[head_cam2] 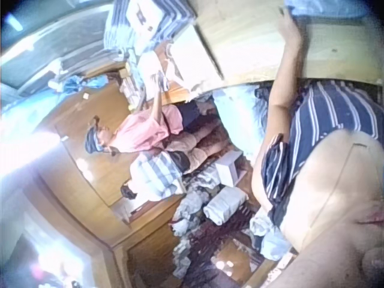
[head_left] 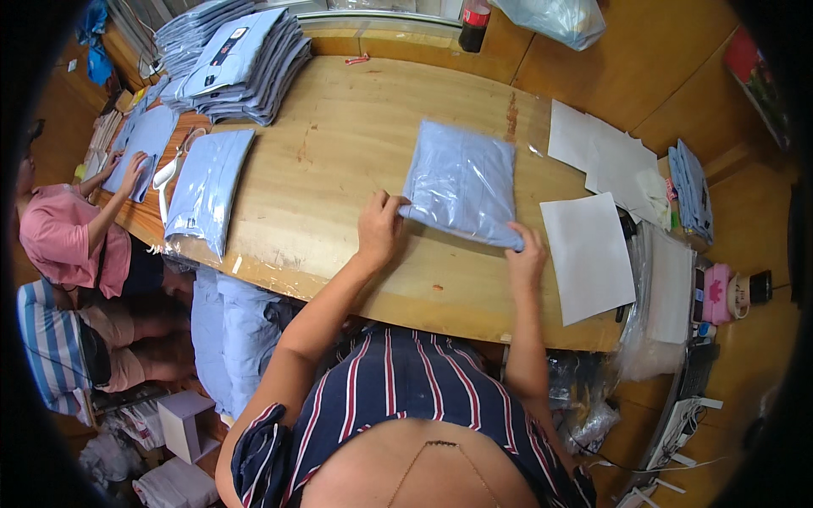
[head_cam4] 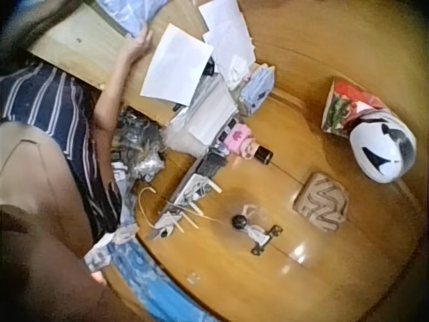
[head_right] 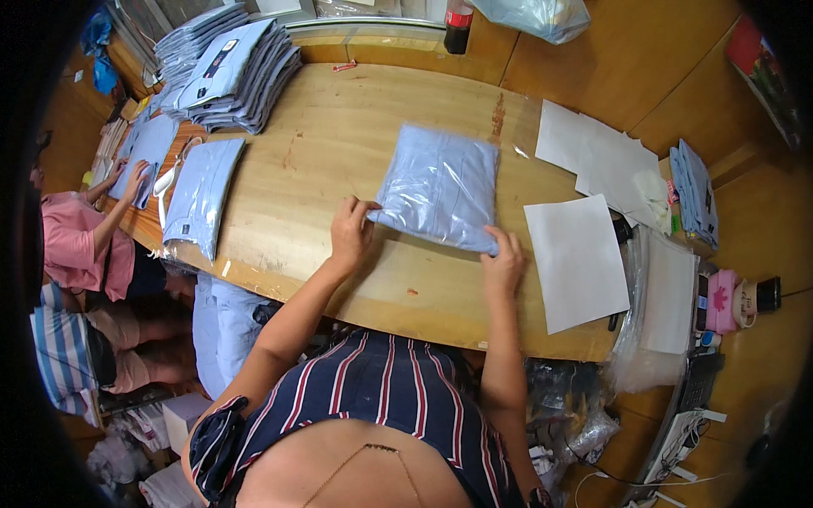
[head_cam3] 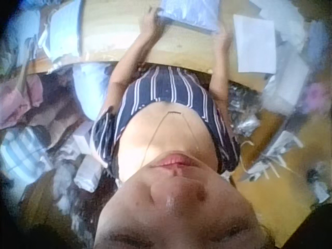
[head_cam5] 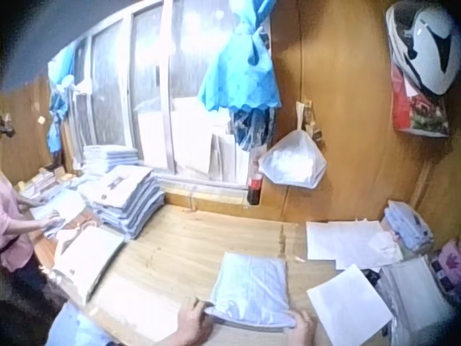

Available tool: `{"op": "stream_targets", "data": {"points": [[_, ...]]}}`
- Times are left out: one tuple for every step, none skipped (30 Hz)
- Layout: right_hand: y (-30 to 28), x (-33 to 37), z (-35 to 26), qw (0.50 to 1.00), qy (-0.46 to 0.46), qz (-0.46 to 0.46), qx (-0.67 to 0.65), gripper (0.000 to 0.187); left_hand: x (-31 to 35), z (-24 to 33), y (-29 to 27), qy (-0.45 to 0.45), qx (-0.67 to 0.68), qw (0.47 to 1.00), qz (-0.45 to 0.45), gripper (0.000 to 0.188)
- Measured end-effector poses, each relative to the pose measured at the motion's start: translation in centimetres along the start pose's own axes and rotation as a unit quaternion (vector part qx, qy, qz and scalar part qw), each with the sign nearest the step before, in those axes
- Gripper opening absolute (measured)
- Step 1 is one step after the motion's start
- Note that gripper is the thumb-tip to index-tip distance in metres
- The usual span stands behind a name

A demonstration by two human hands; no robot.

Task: The person unfolds a blue shirt, checks the buttons, and then folds the shirt over a cardboard template before placing it into a plastic bag.

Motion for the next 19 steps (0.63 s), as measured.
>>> {"op": "stream_targets", "data": {"points": [[-2.0,-0.8,-0.9,1.0,-0.02,0.02,-0.015,0.052,-1.4,0.9,-1.5,0.017,0.0,0.999,0.036,0.028],[-4.2,-1.7,-2.7,0.998,-0.04,0.038,-0.03,0.05,-2.5,1.7,-3.0,0.032,-0.001,0.997,0.072,0.027],[-6.8,-2.5,-5.4,0.99,-0.102,0.086,-0.045,0.043,-3.5,2.4,-4.3,0.051,0.045,0.99,0.12,0.026],[-9.0,-3.2,-7.9,0.976,-0.161,0.134,-0.059,0.037,-4.5,3.1,-5.5,0.07,0.092,0.98,0.165,0.025],[-10.0,-3.6,-8.3,0.97,-0.13,0.148,-0.144,0.031,-5.6,3.8,-6.3,0.11,0.118,0.973,0.163,0.023],[-10.5,-4.0,-8.5,0.956,-0.099,0.158,-0.228,0.026,-6.1,4.3,-6.8,0.091,0.191,0.964,0.163,0.017],[-10.6,-4.4,-8.4,0.933,-0.068,0.166,-0.31,0.022,-6.1,4.1,-6.8,0.045,0.168,0.973,0.153,0.014],[-10.0,-5.0,-8.1,0.942,-0.033,0.147,-0.301,0.02,-5.9,3.8,-6.9,-0.002,0.142,0.979,0.145,0.014],[-9.1,-5.6,-7.5,0.948,0.001,0.128,-0.291,0.019,-5.9,3.0,-6.2,-0.052,0.133,0.982,0.121,0.015],[-8.1,-6.1,-6.9,0.953,0.035,0.108,-0.28,0.019,-5.7,2.0,-5.1,-0.101,0.123,0.982,0.097,0.017],[-6.5,-6.3,-6.0,0.977,0.072,0.06,-0.193,0.019,-5.2,1.2,-4.1,-0.152,0.086,0.983,0.051,0.022],[-4.7,-6.3,-5.0,0.988,0.11,0.013,-0.104,0.019,-4.6,0.1,-2.7,-0.167,0.023,0.986,-0.002,0.03],[-3.0,-6.2,-3.9,0.988,0.147,-0.035,-0.014,0.019,-3.8,-1.0,-1.6,-0.182,-0.075,0.977,-0.089,0.033],[-1.5,-5.7,-2.8,0.976,0.183,-0.087,0.077,0.02,-2.7,-1.8,-0.6,-0.195,-0.171,0.949,-0.177,0.037],[-0.8,-5.5,-3.0,0.984,0.157,-0.06,0.059,0.022,-2.3,-1.9,-0.1,-0.168,-0.184,0.958,-0.144,0.039],[-0.2,-5.1,-3.5,0.99,0.131,-0.032,0.039,0.024,-1.8,-1.6,0.5,-0.14,-0.196,0.964,-0.11,0.041],[0.5,-4.7,-4.1,0.994,0.108,-0.006,0.021,0.027,-1.5,-0.9,1.2,-0.112,-0.207,0.969,-0.08,0.043],[1.5,-4.4,-5.0,0.996,0.074,0.001,0.041,0.03,-1.3,0.2,2.6,-0.129,-0.206,0.962,-0.124,0.048],[2.7,-4.3,-6.2,0.997,0.039,0.007,0.062,0.034,-1.2,0.0,2.8,-0.132,-0.207,0.961,-0.129,0.048]]}}
Point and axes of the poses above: each hand's wrist, its own x-axis away from the middle knuckle, its own y-axis out of the palm, z = x × y, the point moved 5 cm from there along -x, towards the middle knuckle, and after that the axes turned 4 degrees about y, right-handed, at the moved point
